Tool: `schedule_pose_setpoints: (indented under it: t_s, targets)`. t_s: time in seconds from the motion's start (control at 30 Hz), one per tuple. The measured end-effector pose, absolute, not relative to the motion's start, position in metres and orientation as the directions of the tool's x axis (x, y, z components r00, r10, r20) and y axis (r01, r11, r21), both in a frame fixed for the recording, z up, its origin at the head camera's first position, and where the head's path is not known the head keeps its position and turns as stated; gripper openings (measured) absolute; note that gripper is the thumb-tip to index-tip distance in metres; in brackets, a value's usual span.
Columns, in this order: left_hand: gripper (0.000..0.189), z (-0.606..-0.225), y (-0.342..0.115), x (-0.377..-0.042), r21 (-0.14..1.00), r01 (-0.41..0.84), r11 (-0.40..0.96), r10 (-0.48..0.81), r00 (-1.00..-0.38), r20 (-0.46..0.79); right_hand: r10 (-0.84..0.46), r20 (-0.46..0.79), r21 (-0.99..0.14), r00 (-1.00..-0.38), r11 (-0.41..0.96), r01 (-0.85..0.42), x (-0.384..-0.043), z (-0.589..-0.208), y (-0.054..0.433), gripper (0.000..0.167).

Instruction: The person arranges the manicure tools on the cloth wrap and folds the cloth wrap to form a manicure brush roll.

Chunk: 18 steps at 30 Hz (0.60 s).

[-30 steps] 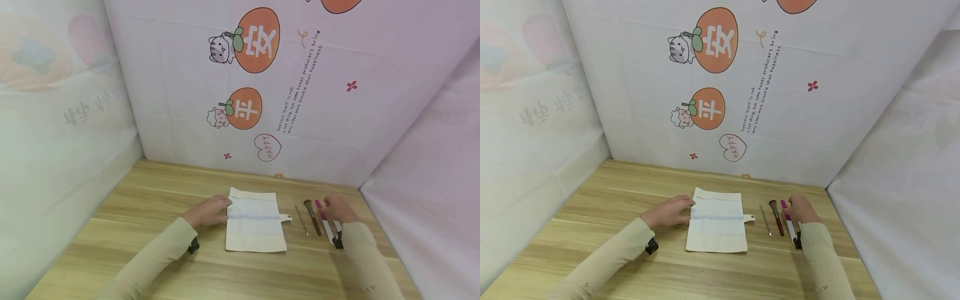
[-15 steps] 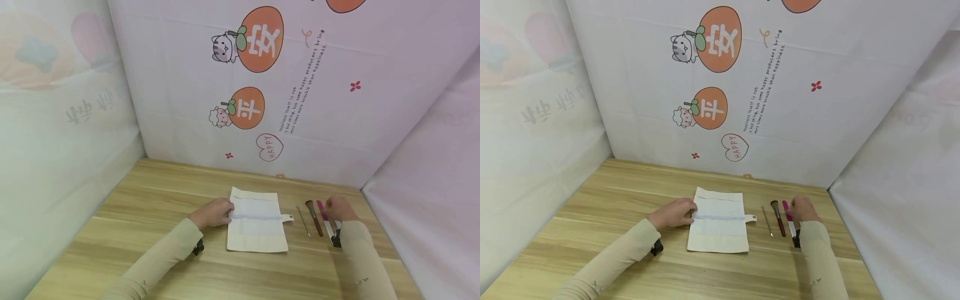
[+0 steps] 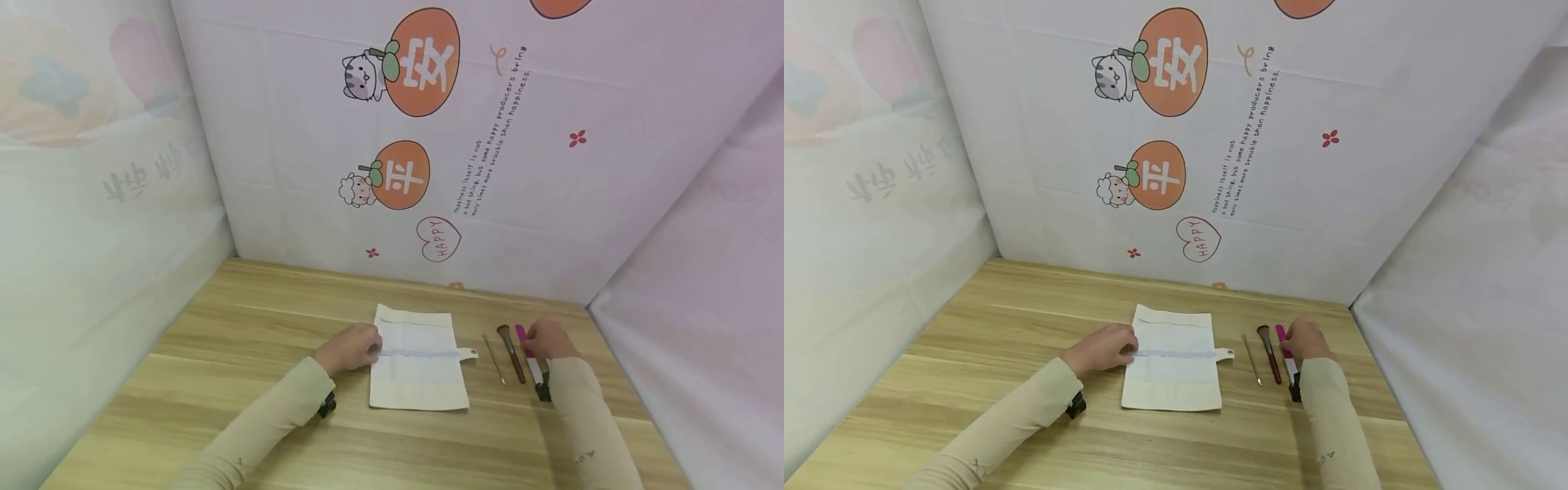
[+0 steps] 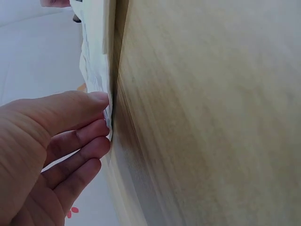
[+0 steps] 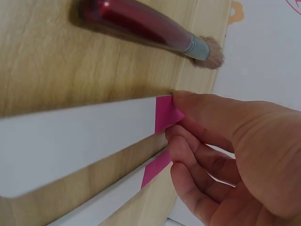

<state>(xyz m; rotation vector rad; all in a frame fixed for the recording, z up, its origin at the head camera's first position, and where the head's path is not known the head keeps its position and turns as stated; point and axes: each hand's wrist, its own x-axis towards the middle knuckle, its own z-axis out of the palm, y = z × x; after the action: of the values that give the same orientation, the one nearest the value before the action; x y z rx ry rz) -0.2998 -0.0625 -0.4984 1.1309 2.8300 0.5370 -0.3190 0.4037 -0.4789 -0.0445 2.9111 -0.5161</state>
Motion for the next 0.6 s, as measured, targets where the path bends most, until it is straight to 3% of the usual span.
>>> schedule_pose_setpoints:
  t_s: [0.6]
  targets:
    - [0.016, -0.4996, -0.0576, -0.3029, 0.379, 0.629, 0.679, 0.633, -0.763, 0.132, -0.003, -0.156, -0.281, -0.988, 0.959, 0.042, -0.3214, -0.4806, 0.4014, 0.015]
